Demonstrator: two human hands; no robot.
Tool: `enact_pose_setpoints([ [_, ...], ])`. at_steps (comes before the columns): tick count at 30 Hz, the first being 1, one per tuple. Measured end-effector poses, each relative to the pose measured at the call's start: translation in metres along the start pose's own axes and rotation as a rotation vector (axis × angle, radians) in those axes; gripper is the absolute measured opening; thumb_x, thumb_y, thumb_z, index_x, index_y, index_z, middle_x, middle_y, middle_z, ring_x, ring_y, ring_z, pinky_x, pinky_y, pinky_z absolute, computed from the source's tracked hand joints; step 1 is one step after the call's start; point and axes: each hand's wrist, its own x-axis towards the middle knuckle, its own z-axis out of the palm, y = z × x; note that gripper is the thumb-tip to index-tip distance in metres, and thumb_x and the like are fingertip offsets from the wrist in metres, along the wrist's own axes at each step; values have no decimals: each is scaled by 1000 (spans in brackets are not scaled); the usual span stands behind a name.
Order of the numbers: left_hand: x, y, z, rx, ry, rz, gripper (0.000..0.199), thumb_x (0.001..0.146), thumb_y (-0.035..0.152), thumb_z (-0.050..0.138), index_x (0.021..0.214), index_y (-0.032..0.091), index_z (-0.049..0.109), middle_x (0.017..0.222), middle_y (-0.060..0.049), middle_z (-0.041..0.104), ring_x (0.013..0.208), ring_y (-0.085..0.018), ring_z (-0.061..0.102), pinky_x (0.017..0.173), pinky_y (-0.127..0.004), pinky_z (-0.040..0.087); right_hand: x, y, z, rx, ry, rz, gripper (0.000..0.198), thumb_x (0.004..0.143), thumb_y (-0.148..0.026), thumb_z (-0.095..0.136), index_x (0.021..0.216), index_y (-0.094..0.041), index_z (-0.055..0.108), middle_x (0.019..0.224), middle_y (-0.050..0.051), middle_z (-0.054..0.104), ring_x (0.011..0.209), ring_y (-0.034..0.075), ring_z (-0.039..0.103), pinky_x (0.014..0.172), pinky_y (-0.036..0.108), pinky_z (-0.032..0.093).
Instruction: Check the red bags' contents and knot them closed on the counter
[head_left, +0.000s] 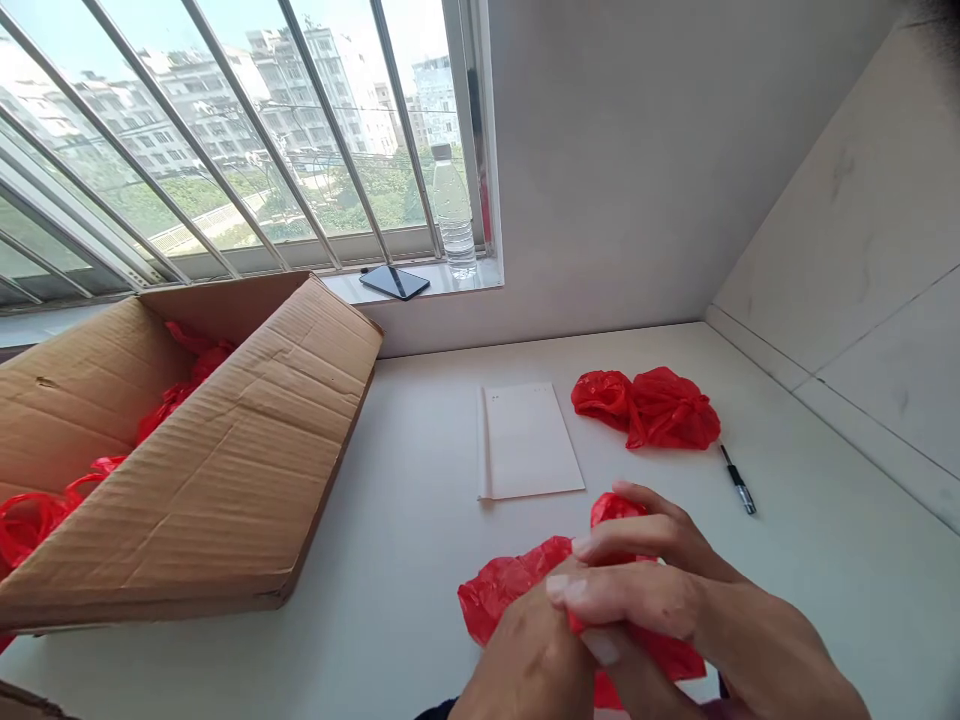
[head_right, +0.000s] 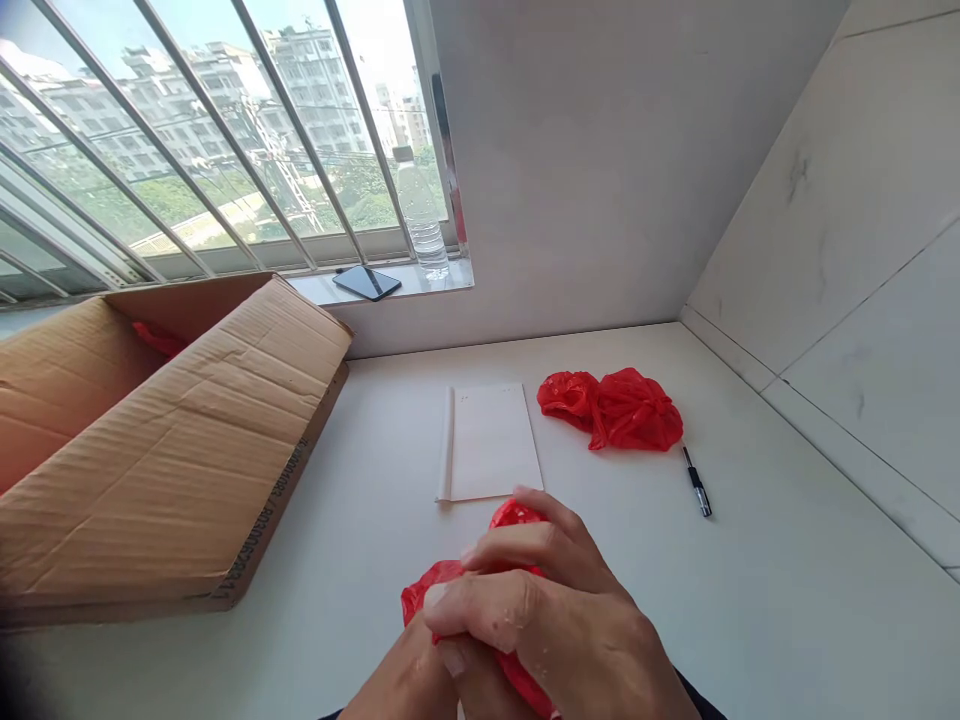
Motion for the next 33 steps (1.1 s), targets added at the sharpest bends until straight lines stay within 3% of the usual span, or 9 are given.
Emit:
enact_pose_setpoints([
  [2, 0, -8, 4, -17, -56, 27, 12, 76, 40, 68, 77, 32, 78, 71, -6, 70, 67, -25, 67, 59, -34, 56, 1, 2, 5, -25, -28, -68, 27, 91, -15, 60, 107, -38, 60, 94, -7, 74, 100, 22, 68, 111, 50, 46],
  [5, 2, -16, 4, 1, -100, 39, 14, 74, 39, 70, 65, 29, 75, 60, -4, 64, 53, -20, 60, 46, -29, 50, 2, 5, 6, -18, -40, -91, 29, 89, -11, 61, 104, -36, 60, 99, -6, 73, 102, 22, 67, 113, 52, 42],
  [14, 4, -9, -4, -45, -413, -22, 24, 81, 38, 66, 68, 20, 73, 54, -1, 54, 63, -17, 57, 56, -23, 49, 9, 8, -3, 114, -109, -114, 18, 90, -11, 65, 99, -27, 64, 92, -6, 72, 92, 14, 68, 111, 36, 44],
  [17, 2, 8, -7, -192, -386, -152, 32, 82, 49, 68, 73, 18, 73, 62, -2, 56, 60, -14, 51, 55, -23, 44, 4, 10, -5, 127, -76, 78, 11, 95, -28, 62, 105, -32, 65, 98, -7, 72, 94, 13, 68, 101, 27, 52],
  [19, -1, 16, -12, -278, -272, -318, 41, 83, 57, 66, 83, 17, 71, 64, 0, 56, 56, -10, 44, 53, -22, 39, 0, 12, -6, 113, -76, 230, 15, 97, -39, 58, 111, -36, 63, 103, -6, 71, 91, 13, 69, 77, 17, 59],
  [22, -4, 18, -19, -328, -123, -485, 47, 86, 61, 61, 96, 15, 66, 56, 3, 54, 49, -8, 39, 52, -21, 34, -3, 14, -5, 99, -135, 327, 15, 97, -41, 58, 109, -36, 63, 94, -5, 69, 77, 12, 68, 48, 13, 54],
  [27, 0, 4, -26, -488, -130, -447, 40, 93, 53, 54, 96, 15, 67, 62, -1, 62, 55, -12, 52, 55, -23, 39, -3, 9, 3, 90, -122, 187, 8, 97, -32, 59, 102, -34, 64, 91, -5, 66, 87, 13, 65, 73, 19, 57],
  [30, 3, 0, -30, -552, -90, -392, 33, 90, 48, 60, 103, 19, 67, 80, -3, 65, 71, -14, 58, 69, -25, 47, -3, 9, 9, 92, -131, 193, 9, 97, -27, 58, 102, -32, 62, 94, -5, 66, 88, 14, 64, 75, 21, 56],
  [33, 4, 2, -31, -545, -206, -300, 35, 83, 47, 69, 103, 19, 65, 81, -2, 63, 72, -13, 56, 70, -24, 46, -5, 11, 14, 73, -159, 214, 10, 93, -23, 61, 99, -30, 60, 89, -4, 64, 82, 14, 63, 71, 23, 56],
])
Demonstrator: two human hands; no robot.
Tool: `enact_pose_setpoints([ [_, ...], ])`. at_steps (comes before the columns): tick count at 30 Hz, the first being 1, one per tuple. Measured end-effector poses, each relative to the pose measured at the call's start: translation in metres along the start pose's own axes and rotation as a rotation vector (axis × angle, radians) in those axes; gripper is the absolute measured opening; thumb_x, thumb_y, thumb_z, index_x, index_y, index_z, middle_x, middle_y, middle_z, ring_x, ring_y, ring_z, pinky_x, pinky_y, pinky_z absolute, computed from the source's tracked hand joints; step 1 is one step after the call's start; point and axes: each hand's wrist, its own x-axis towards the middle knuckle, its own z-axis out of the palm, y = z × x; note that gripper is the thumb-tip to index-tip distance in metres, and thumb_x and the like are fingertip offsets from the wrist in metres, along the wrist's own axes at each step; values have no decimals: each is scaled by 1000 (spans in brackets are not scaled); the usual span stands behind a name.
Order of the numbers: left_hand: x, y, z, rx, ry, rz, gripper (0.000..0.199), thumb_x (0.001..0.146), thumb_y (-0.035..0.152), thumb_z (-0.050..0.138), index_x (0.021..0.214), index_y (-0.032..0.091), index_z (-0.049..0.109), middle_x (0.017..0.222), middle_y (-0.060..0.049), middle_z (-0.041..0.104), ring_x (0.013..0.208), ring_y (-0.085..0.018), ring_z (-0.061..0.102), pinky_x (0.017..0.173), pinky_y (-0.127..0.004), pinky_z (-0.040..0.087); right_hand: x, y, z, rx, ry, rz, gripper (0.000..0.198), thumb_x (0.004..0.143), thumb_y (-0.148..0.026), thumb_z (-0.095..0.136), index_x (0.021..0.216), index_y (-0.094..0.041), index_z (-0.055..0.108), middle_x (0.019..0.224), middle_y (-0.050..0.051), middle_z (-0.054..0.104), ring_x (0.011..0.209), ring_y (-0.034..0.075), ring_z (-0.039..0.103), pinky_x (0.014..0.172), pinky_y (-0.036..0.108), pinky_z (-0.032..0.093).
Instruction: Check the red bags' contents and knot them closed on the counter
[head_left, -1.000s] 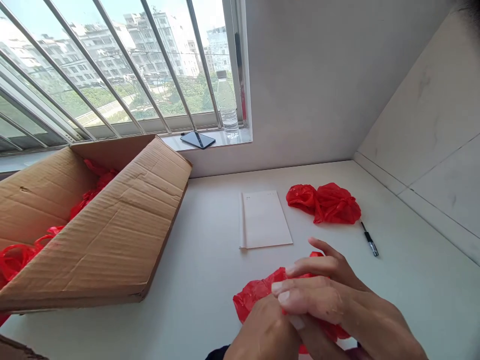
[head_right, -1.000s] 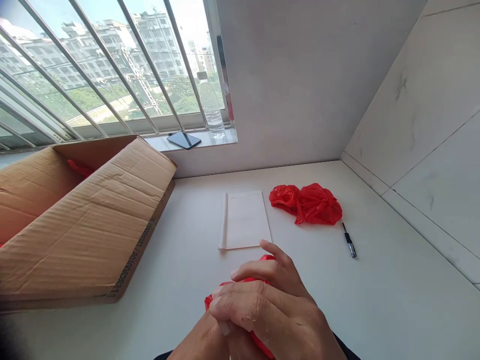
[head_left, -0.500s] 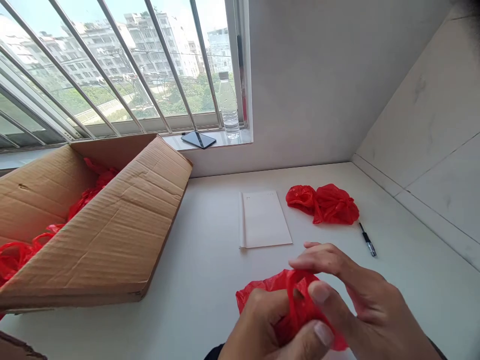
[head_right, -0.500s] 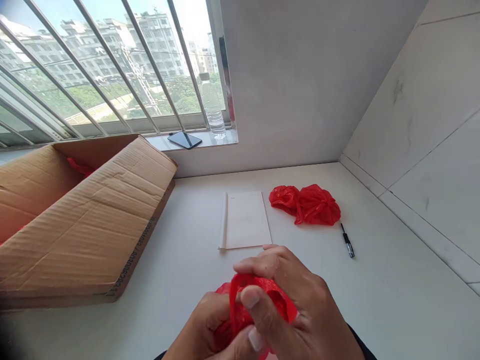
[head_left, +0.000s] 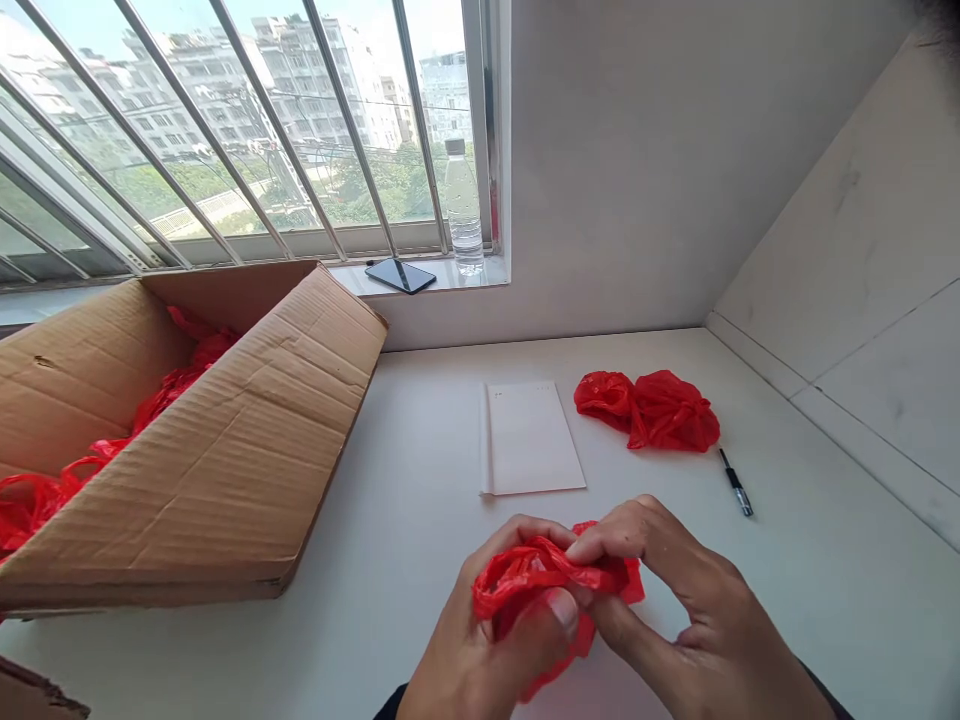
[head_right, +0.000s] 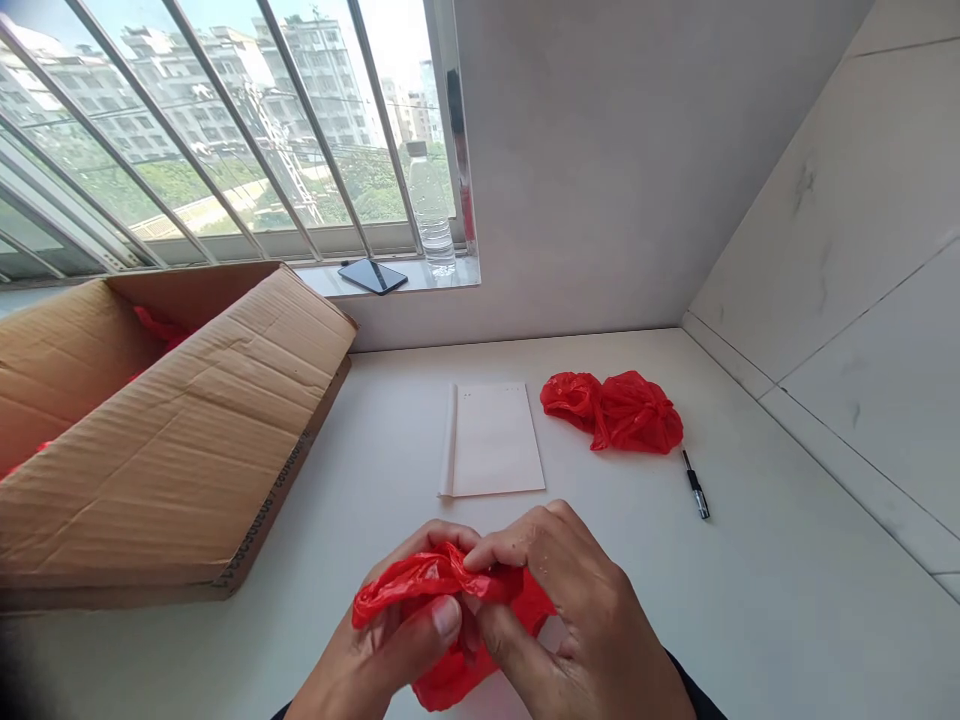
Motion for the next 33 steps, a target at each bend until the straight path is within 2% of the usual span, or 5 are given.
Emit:
enact_pose_setpoints([
  [7, 4, -5, -6, -62, 204, -8, 32, 93, 49, 58, 84, 18, 65, 75, 0, 60, 67, -11, 54, 68, -22, 47, -3, 4, 5, 16, -81, -137, 17, 90, -13, 61, 99, -27, 58, 86, -3, 63, 79, 15, 58, 75, 27, 53],
  [13, 0, -3, -12, 29, -67, -45, 25, 80, 35, 78, 86, 16, 62, 70, 2, 56, 60, -8, 46, 59, -18, 40, 4, 10, 5, 52, -33, -23, 33, 95, -58, 54, 120, -36, 59, 129, 1, 56, 119, 23, 54, 95, 33, 52],
  [16, -2, -3, -10, 40, -87, -24, 25, 71, 16, 84, 80, 16, 60, 64, 4, 54, 57, -6, 45, 56, -16, 39, 9, 17, 10, 158, -113, 105, 40, 97, -63, 45, 124, -35, 58, 108, 0, 66, 115, 23, 57, 108, 39, 40],
  [23, 1, -19, -20, 579, 162, 413, 27, 79, 0, 64, 94, 22, 67, 85, 0, 69, 71, -11, 62, 62, -17, 48, 11, 28, 15, 307, -251, 343, 42, 103, -53, 37, 121, -22, 59, 63, -5, 48, 56, 14, 44, 55, 27, 39],
  [33, 7, -30, -19, 776, 51, 707, 48, 89, 6, 61, 130, 32, 59, 114, -7, 64, 100, -16, 66, 80, -23, 56, 19, 37, 11, 465, -389, 222, 28, 101, -42, 49, 115, -21, 61, 91, 2, 66, 83, 19, 62, 74, 31, 50],
])
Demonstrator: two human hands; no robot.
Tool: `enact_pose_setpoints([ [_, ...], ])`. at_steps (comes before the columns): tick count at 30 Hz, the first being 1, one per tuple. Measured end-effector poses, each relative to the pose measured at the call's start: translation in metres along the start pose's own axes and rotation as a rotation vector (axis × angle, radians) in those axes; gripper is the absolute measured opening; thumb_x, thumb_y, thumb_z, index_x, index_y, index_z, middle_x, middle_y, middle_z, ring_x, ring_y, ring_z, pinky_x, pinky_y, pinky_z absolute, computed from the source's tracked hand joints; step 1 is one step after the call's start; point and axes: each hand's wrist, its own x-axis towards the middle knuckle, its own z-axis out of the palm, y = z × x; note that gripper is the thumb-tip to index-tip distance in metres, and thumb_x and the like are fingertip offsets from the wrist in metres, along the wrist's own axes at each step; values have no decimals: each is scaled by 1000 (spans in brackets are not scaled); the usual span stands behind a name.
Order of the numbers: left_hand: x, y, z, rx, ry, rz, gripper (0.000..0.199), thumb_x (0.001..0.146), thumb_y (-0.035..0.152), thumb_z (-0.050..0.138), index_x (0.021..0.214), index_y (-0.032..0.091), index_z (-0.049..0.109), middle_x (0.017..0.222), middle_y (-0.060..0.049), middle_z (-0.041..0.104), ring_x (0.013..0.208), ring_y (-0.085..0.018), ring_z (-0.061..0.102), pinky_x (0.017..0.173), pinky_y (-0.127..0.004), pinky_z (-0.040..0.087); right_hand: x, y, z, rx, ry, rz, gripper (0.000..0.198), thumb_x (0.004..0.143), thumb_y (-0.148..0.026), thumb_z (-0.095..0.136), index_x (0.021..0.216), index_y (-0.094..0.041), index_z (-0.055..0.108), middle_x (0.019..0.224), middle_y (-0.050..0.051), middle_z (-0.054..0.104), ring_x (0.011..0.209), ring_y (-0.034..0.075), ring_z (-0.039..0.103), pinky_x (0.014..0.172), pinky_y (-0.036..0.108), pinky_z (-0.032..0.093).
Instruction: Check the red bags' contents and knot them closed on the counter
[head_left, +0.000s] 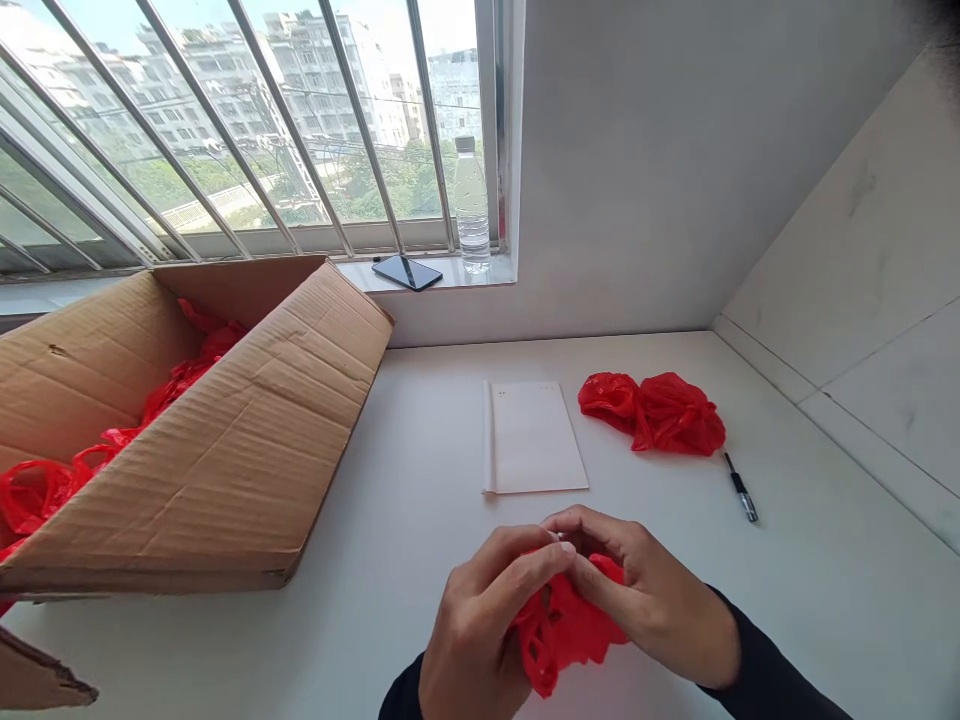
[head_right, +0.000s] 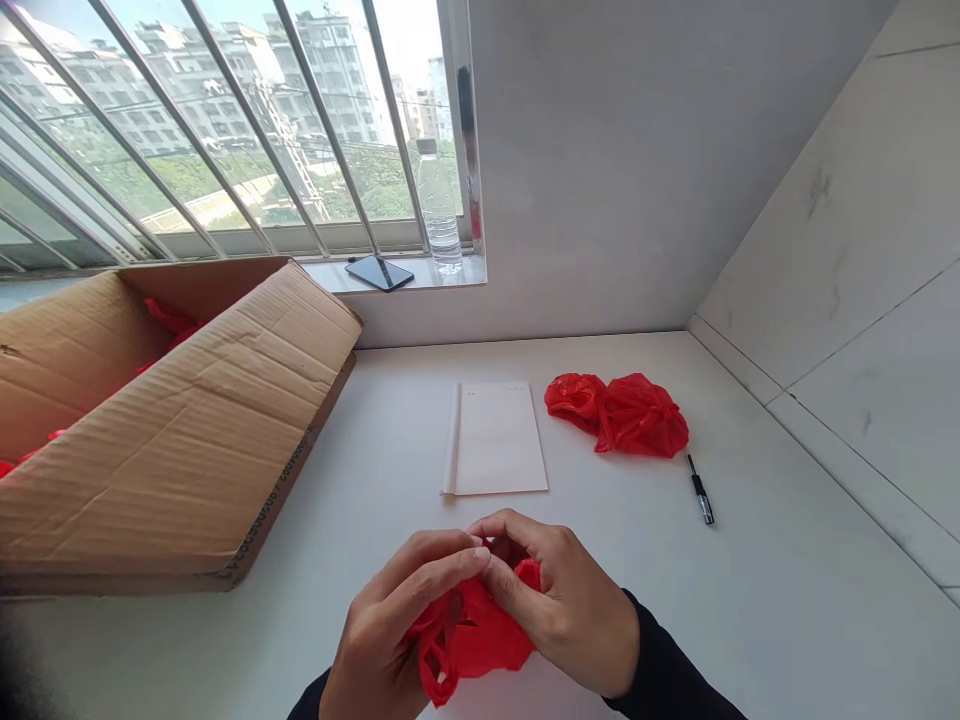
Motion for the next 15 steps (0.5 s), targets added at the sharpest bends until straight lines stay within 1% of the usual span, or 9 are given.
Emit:
enact_pose_setpoints([
  [4, -2, 1, 1, 4, -41, 4, 52, 91, 8, 57, 137, 33, 55, 121, -9, 62, 106, -18, 64, 83, -26, 55, 1, 0, -2, -42, 58, -18, 28, 101, -44, 49, 107, -21, 62, 97, 3, 66, 85, 18, 63, 77, 31, 50],
  [8, -12, -2, 3, 38, -50, -39, 48, 96, 12, 51, 140, 33, 53, 126, -10, 60, 112, -20, 62, 90, -29, 54, 0, 8, -5, -119, 90, -5, 24, 99, -44, 53, 101, -22, 61, 96, 2, 65, 86, 18, 62, 78, 30, 49],
  [10, -17, -3, 3, 63, -27, -50, 43, 100, 18, 47, 140, 32, 54, 128, -11, 59, 114, -20, 61, 92, -29, 53, -1, 13, -6, -150, 117, 5, 23, 100, -44, 52, 95, -22, 59, 96, 2, 64, 86, 18, 61, 79, 31, 48],
  [12, -22, -6, 3, 85, 5, -77, 39, 102, 28, 43, 139, 31, 55, 130, -11, 58, 116, -21, 60, 92, -30, 54, -3, 17, -9, -161, 151, 18, 25, 101, -44, 48, 92, -22, 56, 99, 2, 63, 86, 17, 60, 79, 31, 47],
  [15, -32, -12, -2, 107, 23, -178, 41, 104, 37, 35, 140, 31, 54, 138, -9, 54, 125, -24, 54, 98, -33, 52, -7, 22, -12, -151, 194, 79, 28, 103, -46, 43, 96, -22, 56, 96, 1, 63, 82, 17, 59, 74, 30, 47],
])
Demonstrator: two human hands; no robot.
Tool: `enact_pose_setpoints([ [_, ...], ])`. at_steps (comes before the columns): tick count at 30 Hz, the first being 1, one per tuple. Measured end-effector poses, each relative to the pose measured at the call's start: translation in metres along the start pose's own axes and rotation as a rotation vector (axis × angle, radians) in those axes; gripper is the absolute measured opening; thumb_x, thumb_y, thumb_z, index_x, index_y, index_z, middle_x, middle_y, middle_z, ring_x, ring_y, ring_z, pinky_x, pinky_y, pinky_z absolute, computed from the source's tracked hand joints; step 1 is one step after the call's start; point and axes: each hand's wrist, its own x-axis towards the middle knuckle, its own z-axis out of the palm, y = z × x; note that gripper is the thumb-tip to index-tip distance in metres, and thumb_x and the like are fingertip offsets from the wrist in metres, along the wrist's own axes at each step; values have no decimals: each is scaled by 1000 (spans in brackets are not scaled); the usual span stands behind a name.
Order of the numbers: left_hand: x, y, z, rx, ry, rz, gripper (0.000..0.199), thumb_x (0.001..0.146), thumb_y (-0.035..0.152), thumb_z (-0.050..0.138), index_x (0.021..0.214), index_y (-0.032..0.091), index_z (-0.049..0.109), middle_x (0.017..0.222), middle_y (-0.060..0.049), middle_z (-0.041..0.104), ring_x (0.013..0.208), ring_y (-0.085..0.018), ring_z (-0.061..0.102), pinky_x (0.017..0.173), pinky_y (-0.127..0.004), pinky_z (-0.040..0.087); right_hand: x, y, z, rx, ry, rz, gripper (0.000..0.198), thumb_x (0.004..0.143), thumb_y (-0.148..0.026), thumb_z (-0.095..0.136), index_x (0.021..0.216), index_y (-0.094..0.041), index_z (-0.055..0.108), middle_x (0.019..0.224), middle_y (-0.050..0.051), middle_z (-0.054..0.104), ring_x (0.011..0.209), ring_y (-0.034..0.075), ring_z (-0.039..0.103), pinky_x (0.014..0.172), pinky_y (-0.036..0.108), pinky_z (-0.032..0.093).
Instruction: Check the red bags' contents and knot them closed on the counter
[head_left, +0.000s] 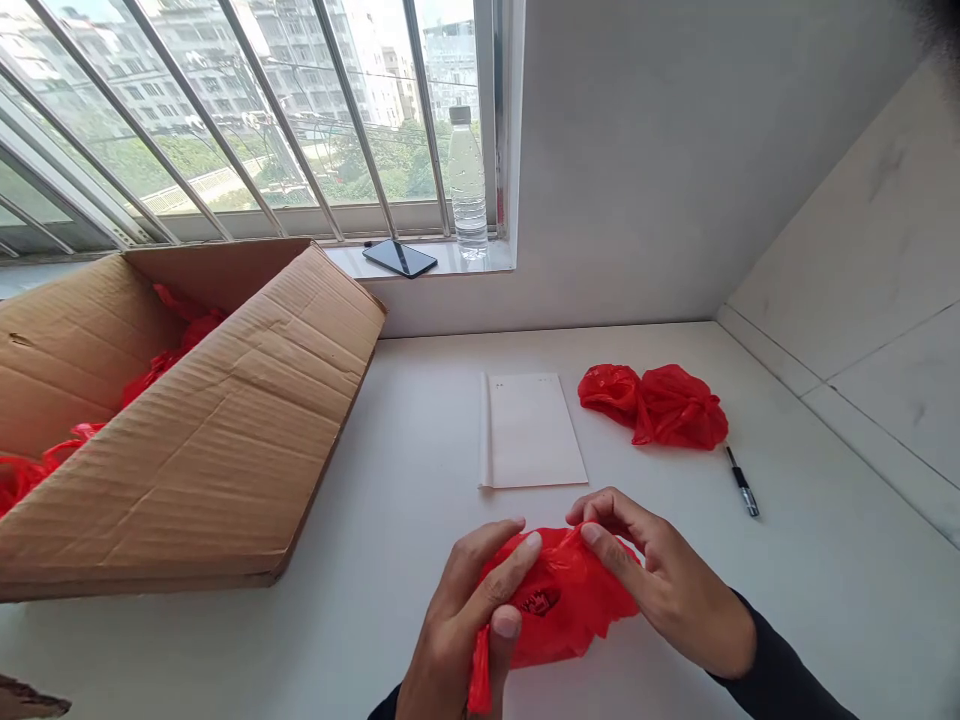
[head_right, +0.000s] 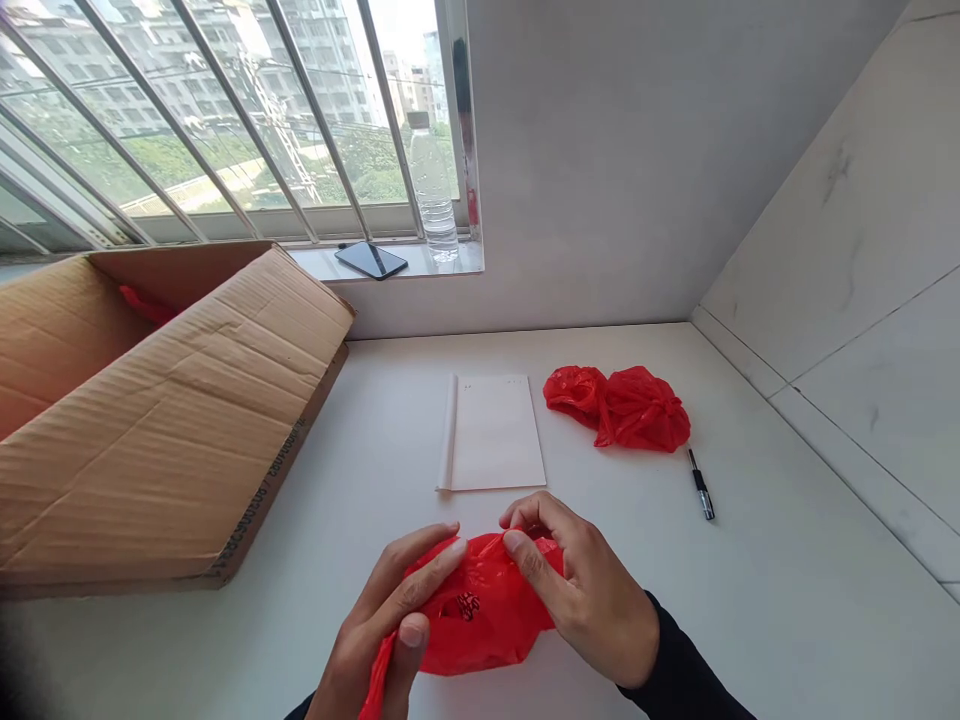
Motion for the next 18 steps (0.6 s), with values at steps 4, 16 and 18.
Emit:
enact_pose_setpoints([
  [4, -23, -15, -11, 8, 69, -154, 41, 104, 34, 35, 140, 34, 55, 145, -5, 50, 132, -24, 48, 106, -35, 47, -6, 19, -8, -79, 102, 83, 32, 103, -49, 42, 95, -22, 56, 92, 2, 63, 84, 19, 59, 61, 28, 43],
  [16, -41, -42, 33, 321, 117, 260, 57, 100, 57, 30, 147, 28, 45, 150, -9, 47, 140, -32, 39, 115, -50, 33, -24, 43, 29, 159, 418, 3, 25, 101, -46, 46, 88, -26, 40, 123, 6, 64, 114, 22, 61, 92, 35, 52],
  [18, -37, -49, 42, 471, 65, 269, 55, 102, 50, 29, 149, 24, 41, 154, -11, 42, 143, -32, 36, 115, -50, 34, -27, 51, 49, 111, 418, -82, 14, 104, -38, 41, 97, -26, 42, 125, 7, 65, 119, 22, 60, 98, 37, 52],
])
